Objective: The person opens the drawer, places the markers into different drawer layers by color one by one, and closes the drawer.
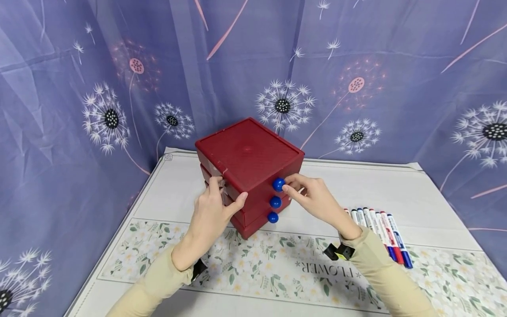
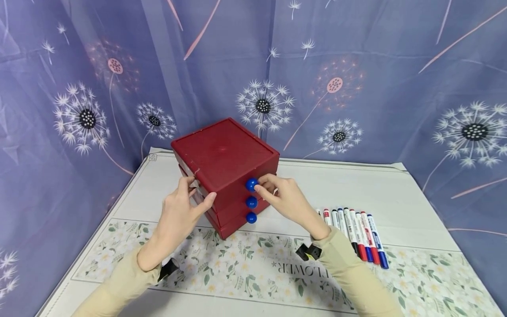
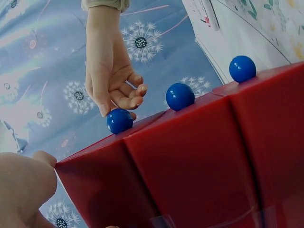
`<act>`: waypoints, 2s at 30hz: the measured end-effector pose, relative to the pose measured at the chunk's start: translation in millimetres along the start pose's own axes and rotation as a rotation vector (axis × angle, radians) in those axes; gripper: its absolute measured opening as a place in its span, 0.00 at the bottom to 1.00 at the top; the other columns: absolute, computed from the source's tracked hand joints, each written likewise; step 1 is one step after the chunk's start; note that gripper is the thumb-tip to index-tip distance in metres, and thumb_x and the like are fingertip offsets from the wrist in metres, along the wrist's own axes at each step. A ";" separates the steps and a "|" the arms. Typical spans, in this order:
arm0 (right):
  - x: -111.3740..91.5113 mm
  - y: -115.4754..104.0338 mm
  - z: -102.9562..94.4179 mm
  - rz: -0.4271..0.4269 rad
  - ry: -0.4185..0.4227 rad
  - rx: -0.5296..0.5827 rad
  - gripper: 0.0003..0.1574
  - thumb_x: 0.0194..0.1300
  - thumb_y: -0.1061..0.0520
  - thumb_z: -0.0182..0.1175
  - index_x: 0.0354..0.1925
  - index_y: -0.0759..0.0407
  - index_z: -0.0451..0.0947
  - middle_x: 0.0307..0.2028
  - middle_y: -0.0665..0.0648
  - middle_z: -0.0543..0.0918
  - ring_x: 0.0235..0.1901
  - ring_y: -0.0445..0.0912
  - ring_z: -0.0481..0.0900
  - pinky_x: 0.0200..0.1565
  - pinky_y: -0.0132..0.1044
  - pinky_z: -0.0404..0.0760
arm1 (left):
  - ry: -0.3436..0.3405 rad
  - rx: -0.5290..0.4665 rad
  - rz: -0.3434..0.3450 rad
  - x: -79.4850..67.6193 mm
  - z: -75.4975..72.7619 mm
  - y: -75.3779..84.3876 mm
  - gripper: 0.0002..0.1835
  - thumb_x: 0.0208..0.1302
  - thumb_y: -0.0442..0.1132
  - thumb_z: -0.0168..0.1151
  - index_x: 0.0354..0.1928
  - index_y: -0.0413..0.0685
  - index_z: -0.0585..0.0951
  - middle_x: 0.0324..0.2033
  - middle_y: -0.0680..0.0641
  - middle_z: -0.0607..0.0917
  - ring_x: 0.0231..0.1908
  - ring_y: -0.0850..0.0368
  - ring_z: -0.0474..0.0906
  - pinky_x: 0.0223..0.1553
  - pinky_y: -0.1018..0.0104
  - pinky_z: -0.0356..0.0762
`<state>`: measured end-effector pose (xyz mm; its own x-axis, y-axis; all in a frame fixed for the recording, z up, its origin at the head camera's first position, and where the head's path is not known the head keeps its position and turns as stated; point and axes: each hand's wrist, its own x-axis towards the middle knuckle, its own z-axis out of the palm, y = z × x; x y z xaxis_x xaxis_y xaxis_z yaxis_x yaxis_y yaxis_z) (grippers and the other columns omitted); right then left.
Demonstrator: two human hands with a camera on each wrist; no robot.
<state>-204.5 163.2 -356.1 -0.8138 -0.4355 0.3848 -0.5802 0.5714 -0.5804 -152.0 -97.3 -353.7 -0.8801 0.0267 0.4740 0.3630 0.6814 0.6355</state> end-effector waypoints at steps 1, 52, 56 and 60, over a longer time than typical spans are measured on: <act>0.1 -0.2 0.0 0.002 -0.002 -0.001 0.11 0.68 0.54 0.59 0.45 0.58 0.81 0.29 0.49 0.87 0.29 0.38 0.81 0.30 0.34 0.80 | 0.008 0.006 0.008 0.0 0.5 -0.2 0.40 0.59 0.54 0.68 0.62 0.33 0.63 0.45 0.34 0.83 0.40 0.42 0.85 0.36 0.55 0.86; 0.6 -6.4 6.2 0.062 0.026 0.045 0.11 0.68 0.52 0.60 0.44 0.57 0.81 0.30 0.56 0.88 0.26 0.43 0.83 0.26 0.32 0.77 | 0.183 -0.069 0.225 -6.3 21.5 -12.5 0.41 0.65 0.51 0.60 0.70 0.30 0.59 0.31 0.42 0.79 0.25 0.57 0.83 0.31 0.65 0.84; 0.5 -8.3 5.9 0.075 0.025 0.049 0.11 0.68 0.52 0.60 0.43 0.57 0.81 0.30 0.56 0.88 0.26 0.42 0.83 0.26 0.32 0.77 | 0.176 -0.053 0.239 -6.1 20.6 -12.8 0.41 0.66 0.52 0.60 0.70 0.29 0.60 0.31 0.42 0.79 0.25 0.57 0.83 0.32 0.66 0.85; 0.7 -7.6 6.7 0.076 0.027 0.050 0.11 0.68 0.52 0.59 0.42 0.57 0.81 0.30 0.56 0.88 0.26 0.40 0.83 0.28 0.31 0.79 | 0.169 -0.045 0.240 -5.8 19.9 -12.4 0.41 0.64 0.49 0.62 0.70 0.28 0.60 0.31 0.42 0.79 0.25 0.57 0.83 0.32 0.66 0.85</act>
<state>-200.4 154.0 -356.2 -0.8562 -0.3729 0.3577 -0.5153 0.5661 -0.6434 -157.4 -91.4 -376.4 -0.7053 0.0589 0.7064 0.5716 0.6367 0.5176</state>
